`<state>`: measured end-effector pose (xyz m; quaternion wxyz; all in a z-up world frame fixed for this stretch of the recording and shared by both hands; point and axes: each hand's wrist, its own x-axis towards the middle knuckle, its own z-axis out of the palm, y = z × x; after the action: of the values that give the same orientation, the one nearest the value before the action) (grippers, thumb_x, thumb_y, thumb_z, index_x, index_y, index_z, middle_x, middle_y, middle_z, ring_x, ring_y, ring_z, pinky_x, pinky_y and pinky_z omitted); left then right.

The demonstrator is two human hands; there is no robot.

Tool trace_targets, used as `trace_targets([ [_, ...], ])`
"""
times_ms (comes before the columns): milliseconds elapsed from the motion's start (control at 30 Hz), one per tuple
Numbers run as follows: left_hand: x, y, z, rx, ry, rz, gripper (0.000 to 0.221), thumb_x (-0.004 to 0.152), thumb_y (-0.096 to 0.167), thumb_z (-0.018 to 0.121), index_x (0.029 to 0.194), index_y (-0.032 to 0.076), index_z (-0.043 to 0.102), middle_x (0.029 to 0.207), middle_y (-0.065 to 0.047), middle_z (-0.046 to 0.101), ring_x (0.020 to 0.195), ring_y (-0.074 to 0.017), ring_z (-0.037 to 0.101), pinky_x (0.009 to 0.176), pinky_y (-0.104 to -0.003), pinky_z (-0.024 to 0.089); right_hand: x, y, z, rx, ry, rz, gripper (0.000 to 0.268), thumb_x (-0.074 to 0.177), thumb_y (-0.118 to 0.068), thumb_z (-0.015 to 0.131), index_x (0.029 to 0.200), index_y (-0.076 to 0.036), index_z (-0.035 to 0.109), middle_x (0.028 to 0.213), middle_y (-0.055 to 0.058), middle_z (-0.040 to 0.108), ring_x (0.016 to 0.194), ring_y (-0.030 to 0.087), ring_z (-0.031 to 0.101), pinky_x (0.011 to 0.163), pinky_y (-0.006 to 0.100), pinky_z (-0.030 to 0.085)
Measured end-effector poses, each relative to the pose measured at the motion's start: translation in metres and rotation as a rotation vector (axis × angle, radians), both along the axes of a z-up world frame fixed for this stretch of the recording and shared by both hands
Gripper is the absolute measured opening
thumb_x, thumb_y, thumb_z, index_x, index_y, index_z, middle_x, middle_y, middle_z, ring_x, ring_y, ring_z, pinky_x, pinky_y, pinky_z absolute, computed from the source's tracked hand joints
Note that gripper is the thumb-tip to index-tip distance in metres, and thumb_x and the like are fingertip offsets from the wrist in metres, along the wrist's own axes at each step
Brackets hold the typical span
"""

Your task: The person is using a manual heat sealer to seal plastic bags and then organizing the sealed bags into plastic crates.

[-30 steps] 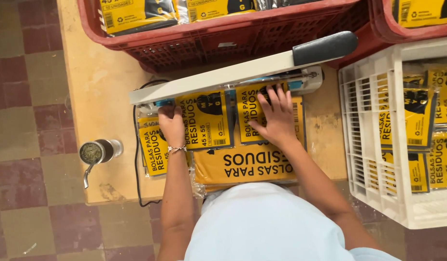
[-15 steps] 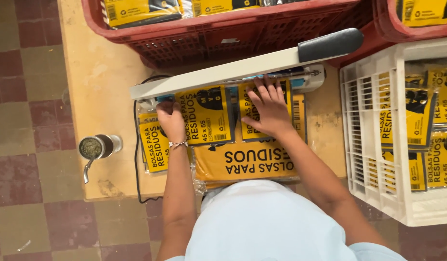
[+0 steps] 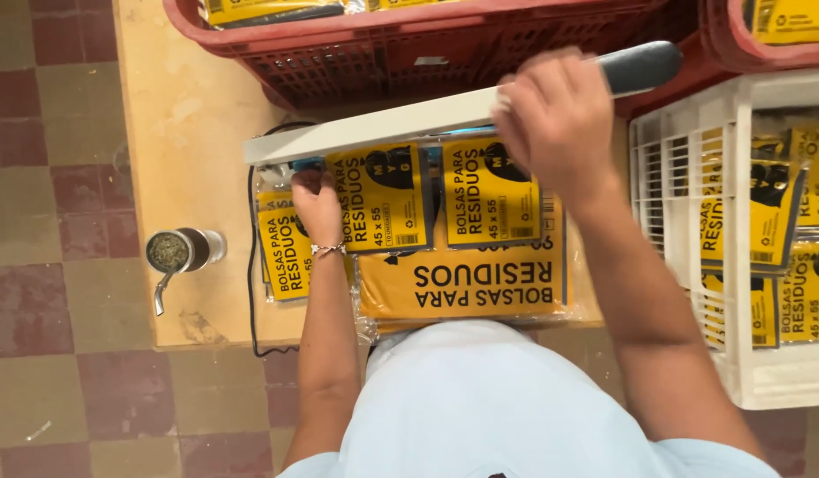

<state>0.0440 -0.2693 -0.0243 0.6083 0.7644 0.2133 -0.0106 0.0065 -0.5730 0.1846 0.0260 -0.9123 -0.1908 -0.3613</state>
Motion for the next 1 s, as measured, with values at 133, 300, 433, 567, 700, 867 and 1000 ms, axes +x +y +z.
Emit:
trace_targets([
  [133, 0.001, 0.001, 0.002, 0.035, -0.003, -0.027, 0.010, 0.088, 0.014, 0.065, 0.096, 0.012, 0.059, 0.099, -0.005, 0.067, 0.094, -0.0220, 0.065, 0.089, -0.038, 0.050, 0.036, -0.044, -0.021, -0.246, 0.225, -0.178, 0.027, 0.105, -0.032, 0.069, 0.087, -0.014, 0.062, 0.083, 0.002, 0.059, 0.074, 0.024, 0.056, 0.065, 0.035, 0.042],
  [300, -0.001, 0.000, 0.010, 0.040, 0.131, 0.018, 0.008, 0.091, 0.009, 0.060, 0.096, 0.011, 0.055, 0.087, -0.001, 0.057, 0.072, -0.0145, 0.052, 0.069, -0.031, 0.047, 0.051, -0.047, -0.050, -0.167, 1.173, -0.466, 0.060, 0.108, -0.043, 0.025, 0.091, -0.004, 0.067, 0.084, 0.015, 0.069, 0.074, 0.033, 0.066, 0.065, 0.047, 0.051],
  [433, 0.000, 0.001, 0.005, 0.078, 0.149, 0.027, 0.007, 0.090, 0.010, 0.059, 0.091, 0.012, 0.053, 0.084, -0.001, 0.057, 0.070, -0.0157, 0.052, 0.066, -0.034, 0.046, 0.057, -0.055, -0.080, -0.142, 1.276, -0.488, 0.059, 0.110, -0.047, 0.024, 0.092, -0.007, 0.065, 0.088, 0.015, 0.072, 0.078, 0.033, 0.068, 0.069, 0.046, 0.054],
  [567, -0.001, 0.001, 0.003, 0.040, 0.137, 0.024, 0.007, 0.092, 0.010, 0.060, 0.095, 0.011, 0.054, 0.090, -0.003, 0.064, 0.071, -0.0137, 0.057, 0.063, -0.031, 0.048, 0.058, -0.068, -0.114, -0.039, 1.230, -0.482, 0.054, 0.106, -0.046, 0.029, 0.111, -0.008, 0.067, 0.115, 0.017, 0.069, 0.099, 0.040, 0.064, 0.078, 0.052, 0.052],
  [700, 0.000, -0.002, 0.007, 0.027, 0.116, 0.031, 0.009, 0.091, 0.010, 0.062, 0.098, 0.011, 0.056, 0.092, -0.003, 0.066, 0.075, -0.0147, 0.060, 0.068, -0.031, 0.050, 0.062, -0.068, -0.122, 0.048, 1.283, -0.532, 0.053, 0.106, -0.044, 0.031, 0.115, -0.005, 0.066, 0.125, 0.019, 0.062, 0.109, 0.044, 0.059, 0.084, 0.057, 0.051],
  [867, -0.003, -0.002, 0.015, 0.097, 0.110, -0.001, 0.012, 0.093, 0.010, 0.063, 0.098, 0.011, 0.052, 0.089, -0.003, 0.064, 0.071, -0.0147, 0.058, 0.063, -0.030, 0.049, 0.060, -0.066, -0.126, 0.051, 1.215, -0.535, 0.049, 0.106, -0.041, 0.035, 0.115, -0.005, 0.066, 0.125, 0.020, 0.062, 0.107, 0.045, 0.059, 0.077, 0.060, 0.054],
  [1000, -0.021, -0.011, -0.020, 0.866, -0.465, -0.015, 0.038, 0.085, 0.027, 0.075, 0.115, 0.011, 0.058, 0.109, -0.009, 0.057, 0.106, -0.0306, 0.057, 0.093, -0.043, 0.048, 0.052, -0.075, -0.131, -0.039, 1.042, -0.463, 0.047, 0.106, -0.043, 0.040, 0.108, -0.009, 0.072, 0.094, 0.014, 0.071, 0.093, 0.037, 0.071, 0.076, 0.050, 0.056],
])
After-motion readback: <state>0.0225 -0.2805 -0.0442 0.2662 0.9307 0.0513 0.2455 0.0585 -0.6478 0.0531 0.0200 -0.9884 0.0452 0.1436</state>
